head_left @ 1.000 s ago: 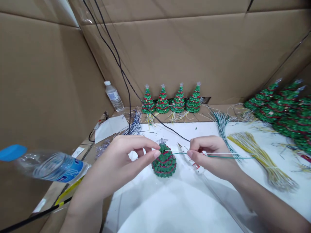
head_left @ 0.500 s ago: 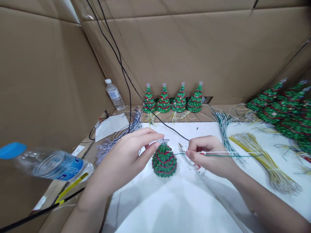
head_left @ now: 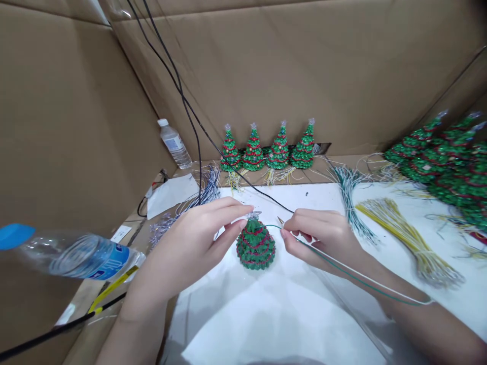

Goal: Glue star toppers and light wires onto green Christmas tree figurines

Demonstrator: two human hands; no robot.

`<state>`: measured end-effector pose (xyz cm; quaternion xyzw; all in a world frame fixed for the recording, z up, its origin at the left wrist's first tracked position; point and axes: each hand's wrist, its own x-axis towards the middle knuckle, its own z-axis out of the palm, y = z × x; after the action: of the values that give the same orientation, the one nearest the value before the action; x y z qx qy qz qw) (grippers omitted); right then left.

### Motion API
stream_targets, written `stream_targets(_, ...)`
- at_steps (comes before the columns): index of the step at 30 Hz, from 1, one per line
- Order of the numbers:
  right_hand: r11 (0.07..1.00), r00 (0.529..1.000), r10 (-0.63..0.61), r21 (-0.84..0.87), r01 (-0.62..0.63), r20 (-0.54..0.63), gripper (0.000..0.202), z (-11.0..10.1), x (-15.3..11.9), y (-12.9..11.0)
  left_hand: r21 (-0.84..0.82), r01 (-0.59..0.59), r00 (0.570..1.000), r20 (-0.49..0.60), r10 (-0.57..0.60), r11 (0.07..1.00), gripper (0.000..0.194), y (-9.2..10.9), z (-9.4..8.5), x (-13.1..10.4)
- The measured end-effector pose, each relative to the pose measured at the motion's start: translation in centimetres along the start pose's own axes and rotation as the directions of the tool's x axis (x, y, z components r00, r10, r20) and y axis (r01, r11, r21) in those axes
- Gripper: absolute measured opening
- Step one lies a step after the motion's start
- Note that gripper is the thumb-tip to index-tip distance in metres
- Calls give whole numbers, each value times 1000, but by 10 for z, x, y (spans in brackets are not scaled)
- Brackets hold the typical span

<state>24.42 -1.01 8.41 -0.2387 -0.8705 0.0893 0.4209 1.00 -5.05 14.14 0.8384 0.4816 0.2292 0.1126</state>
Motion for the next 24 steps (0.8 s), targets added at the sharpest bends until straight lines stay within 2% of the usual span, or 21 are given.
stream_targets(6,990,998,-19,-136,28,64,14,1,-5,1,3,-26,1000,1,26,1000,24,0,0,2)
stream_targets(11,984,996,-48,-168,61,79,17,1,-5,1,4,-54,999,-7,54,999,25,-1,1,2)
stream_targets(19,951,982,-152,-255,176,110,21,0,-4,-3,5,-16,1000,22,16,1000,26,1,0,2)
stream_targets(24,895,951,-269,-326,305,151,28,1,-8,-8,19,-14,1000,23,13,1000,28,1,0,1)
